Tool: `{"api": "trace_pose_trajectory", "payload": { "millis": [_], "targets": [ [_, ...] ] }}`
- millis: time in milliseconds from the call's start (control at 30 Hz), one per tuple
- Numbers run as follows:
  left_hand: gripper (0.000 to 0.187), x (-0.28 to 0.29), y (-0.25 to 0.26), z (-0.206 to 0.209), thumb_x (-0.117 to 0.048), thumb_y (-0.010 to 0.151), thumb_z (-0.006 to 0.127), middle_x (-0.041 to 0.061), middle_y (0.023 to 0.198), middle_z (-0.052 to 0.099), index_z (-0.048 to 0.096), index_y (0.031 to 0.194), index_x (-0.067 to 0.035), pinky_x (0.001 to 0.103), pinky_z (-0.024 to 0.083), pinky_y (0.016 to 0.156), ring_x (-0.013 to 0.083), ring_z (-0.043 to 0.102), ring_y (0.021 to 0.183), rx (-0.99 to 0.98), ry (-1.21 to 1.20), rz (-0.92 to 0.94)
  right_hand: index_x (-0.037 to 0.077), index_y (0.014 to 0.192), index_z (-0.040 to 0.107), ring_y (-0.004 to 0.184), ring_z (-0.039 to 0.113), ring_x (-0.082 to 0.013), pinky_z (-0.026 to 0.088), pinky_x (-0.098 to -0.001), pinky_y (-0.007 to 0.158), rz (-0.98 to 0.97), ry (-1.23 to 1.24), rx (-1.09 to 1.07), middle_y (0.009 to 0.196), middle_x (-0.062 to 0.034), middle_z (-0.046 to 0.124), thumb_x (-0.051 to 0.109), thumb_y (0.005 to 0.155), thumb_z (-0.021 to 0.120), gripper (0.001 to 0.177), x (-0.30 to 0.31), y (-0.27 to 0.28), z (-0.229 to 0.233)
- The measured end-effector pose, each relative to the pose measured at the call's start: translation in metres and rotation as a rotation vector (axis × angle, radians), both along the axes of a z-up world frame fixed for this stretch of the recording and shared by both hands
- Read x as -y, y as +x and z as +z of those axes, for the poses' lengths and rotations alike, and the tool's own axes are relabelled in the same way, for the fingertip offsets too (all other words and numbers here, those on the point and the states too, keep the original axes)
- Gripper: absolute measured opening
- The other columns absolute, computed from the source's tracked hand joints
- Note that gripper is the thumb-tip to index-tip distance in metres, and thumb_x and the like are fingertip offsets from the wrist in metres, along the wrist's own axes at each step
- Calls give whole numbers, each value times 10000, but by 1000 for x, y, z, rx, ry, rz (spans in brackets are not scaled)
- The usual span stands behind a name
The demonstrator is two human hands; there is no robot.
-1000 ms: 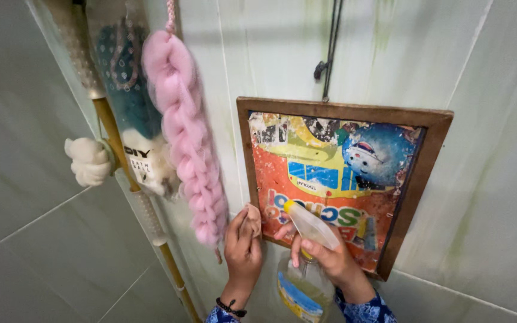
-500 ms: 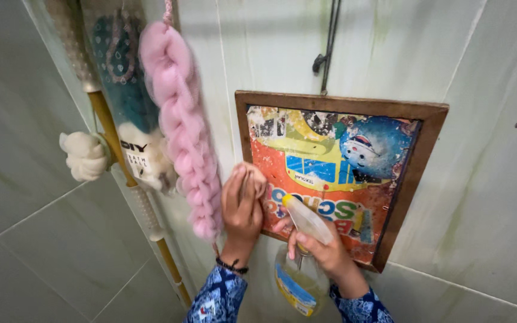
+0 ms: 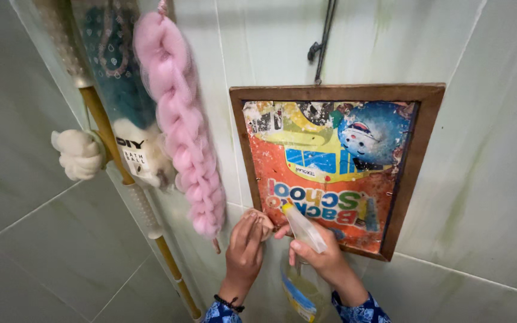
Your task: The person sprays a cleaning solution onto a framed mirror and wipes it with a cloth, then flips the frame to clean the back side. They continue by spraying and wiping the tiled wall beneath the frame.
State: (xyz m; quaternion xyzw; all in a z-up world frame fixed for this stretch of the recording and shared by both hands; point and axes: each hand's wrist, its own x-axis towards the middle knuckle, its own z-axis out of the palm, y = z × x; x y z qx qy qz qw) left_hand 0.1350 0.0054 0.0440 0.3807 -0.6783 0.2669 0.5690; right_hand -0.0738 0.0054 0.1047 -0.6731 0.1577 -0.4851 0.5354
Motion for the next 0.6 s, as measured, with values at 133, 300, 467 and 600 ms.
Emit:
{"api": "trace_pose_trajectory", "payload": {
  "millis": [133,300,467,600],
  "targets": [
    [535,-9,-4,31,127,797,634,161,1364,601,649,1316,-5,467,516,1062,407,604,1267,-70,-25,18,-51,1424,512,694,662,-140,560,-279,630,-24,-18,-57,1140,-146,719,221,906,663,604,6,1,-10],
    [529,-5,-9,91,109,801,639,187,1369,592,649,1320,7,487,482,1090,405,582,1276,-79,-102,26,-24,1438,476,668,668,-143,565,-282,606,-67,54,-49,1141,-140,724,233,888,671,638,11,-4,-26],
    [481,9,-8,102,119,833,641,150,1393,602,659,1302,14,471,493,1105,382,576,1307,-45,-129,39,-24,1447,473,682,661,-137,556,-275,604,-80,33,-49,1158,-137,717,222,910,680,625,12,-7,-33],
    [421,15,-1,70,103,845,657,142,1388,596,665,1258,20,457,497,1095,376,575,1297,-48,-125,10,-25,1451,479,679,659,-139,553,-275,598,-96,32,-45,1155,-138,719,212,912,687,625,9,-8,-32]
  ]
}}
